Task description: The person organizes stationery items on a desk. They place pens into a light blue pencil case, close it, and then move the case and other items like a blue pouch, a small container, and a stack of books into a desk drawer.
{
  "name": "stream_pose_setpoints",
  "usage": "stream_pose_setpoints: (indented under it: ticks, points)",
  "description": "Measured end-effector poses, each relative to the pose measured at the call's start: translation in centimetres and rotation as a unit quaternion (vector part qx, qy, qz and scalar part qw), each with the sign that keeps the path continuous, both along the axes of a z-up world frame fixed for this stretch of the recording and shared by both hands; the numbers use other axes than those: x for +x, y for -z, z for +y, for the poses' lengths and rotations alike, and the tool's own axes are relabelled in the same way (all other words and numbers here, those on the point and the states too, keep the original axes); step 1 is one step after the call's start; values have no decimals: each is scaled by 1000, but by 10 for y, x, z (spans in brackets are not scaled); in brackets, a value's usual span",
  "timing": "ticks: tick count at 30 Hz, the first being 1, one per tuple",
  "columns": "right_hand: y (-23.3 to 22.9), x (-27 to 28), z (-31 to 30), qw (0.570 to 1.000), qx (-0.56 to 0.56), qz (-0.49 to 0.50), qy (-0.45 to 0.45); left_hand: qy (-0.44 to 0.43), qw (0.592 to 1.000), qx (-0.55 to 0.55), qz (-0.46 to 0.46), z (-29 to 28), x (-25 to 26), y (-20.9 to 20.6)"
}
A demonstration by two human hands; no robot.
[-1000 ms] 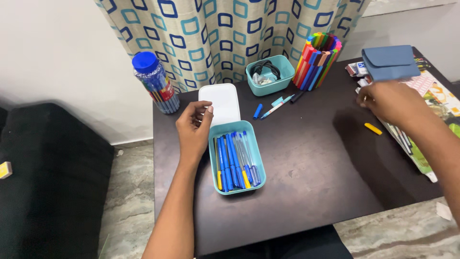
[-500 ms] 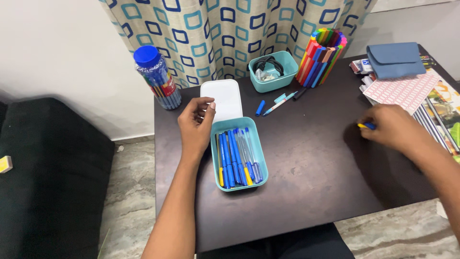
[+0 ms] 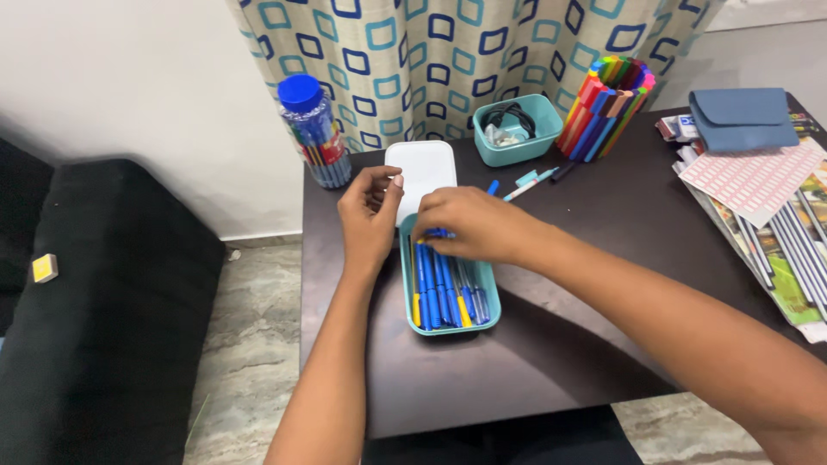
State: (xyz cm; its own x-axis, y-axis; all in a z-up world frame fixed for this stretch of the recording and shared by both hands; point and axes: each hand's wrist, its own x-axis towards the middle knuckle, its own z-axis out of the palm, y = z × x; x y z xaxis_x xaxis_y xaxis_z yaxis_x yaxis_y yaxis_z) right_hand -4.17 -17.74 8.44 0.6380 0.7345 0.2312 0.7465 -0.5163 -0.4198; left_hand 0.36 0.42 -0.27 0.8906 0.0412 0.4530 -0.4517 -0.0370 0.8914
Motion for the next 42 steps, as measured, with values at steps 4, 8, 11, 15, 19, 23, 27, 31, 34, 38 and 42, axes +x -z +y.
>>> stream_pose_setpoints:
  ticks: [4,8,11,15,19,23,27,31,34,38,42]
  points:
    - [23,9,13,1000,-20,-5,7,3,1000,-18,-2,2,2,1]
    - [29,8,12,1000,-5,-11,3,5,1000,-25,-5,2,3,2]
    - [18,5,6,999,19,-34,-8,3,1000,-27,15,1,3,1]
    - [8,-1,5,997,51,52,-4,6,999,-35,6,2,4,1]
    - [11,-4,10,997,30,50,-57,1,1000,-19,1,2,2,2]
    - [13,-7,1,994,105,-12,-41,2,1000,-19,3,3,-2,-5]
    - [19,-6,-55,963,193,-124,140,-12,999,34,-24,-3,-10,-26]
    - [44,0,-122,873,311,-75,368,58,977,191,-72,-20,-17,-52]
    - [61,-5,-158,876,262,-105,392,95,928,350,-81,-45,-8,-66]
    - [76,-5,-170,886,215,-100,399,81,877,472,-40,-92,12,-69]
    - [79,1,-175,907,151,-131,372,78,836,543,-3,-123,29,-59]
